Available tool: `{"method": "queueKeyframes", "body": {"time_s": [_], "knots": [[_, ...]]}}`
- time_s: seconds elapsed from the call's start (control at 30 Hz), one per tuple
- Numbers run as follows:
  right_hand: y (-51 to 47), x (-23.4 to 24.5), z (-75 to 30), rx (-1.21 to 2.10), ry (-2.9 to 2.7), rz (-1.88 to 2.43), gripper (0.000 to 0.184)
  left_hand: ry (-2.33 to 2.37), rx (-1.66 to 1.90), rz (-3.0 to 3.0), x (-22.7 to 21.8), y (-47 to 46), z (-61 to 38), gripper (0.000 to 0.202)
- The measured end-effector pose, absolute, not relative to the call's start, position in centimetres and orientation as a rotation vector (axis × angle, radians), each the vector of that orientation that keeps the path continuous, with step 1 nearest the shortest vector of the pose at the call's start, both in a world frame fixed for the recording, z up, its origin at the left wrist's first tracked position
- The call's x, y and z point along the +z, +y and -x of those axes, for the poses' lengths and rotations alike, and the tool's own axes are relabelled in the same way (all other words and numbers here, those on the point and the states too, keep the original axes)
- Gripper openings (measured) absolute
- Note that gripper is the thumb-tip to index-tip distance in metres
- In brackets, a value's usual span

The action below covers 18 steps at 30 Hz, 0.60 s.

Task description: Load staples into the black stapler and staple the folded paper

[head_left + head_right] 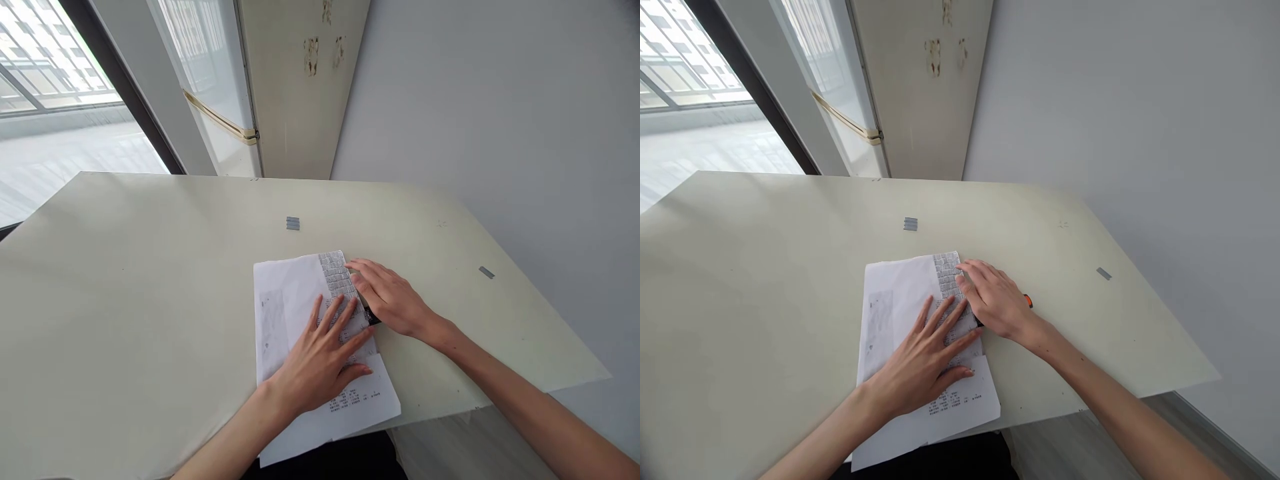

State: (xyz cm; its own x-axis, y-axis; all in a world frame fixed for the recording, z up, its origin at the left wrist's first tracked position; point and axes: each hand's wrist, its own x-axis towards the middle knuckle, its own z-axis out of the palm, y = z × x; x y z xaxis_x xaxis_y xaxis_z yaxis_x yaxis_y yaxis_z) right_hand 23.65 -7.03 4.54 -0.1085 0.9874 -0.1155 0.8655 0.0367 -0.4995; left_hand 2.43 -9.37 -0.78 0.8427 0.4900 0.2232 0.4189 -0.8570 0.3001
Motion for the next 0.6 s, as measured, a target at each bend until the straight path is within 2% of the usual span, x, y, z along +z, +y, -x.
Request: {"method": "queueKeyframes", "body": {"time_s": [0.6], "knots": [[-6.66, 4.53, -22.99, 0.674, -2.078, 1.963, 0.055, 0.723, 0.48, -2.75, -0.84, -9.51, -2.5, 0.056]]}}
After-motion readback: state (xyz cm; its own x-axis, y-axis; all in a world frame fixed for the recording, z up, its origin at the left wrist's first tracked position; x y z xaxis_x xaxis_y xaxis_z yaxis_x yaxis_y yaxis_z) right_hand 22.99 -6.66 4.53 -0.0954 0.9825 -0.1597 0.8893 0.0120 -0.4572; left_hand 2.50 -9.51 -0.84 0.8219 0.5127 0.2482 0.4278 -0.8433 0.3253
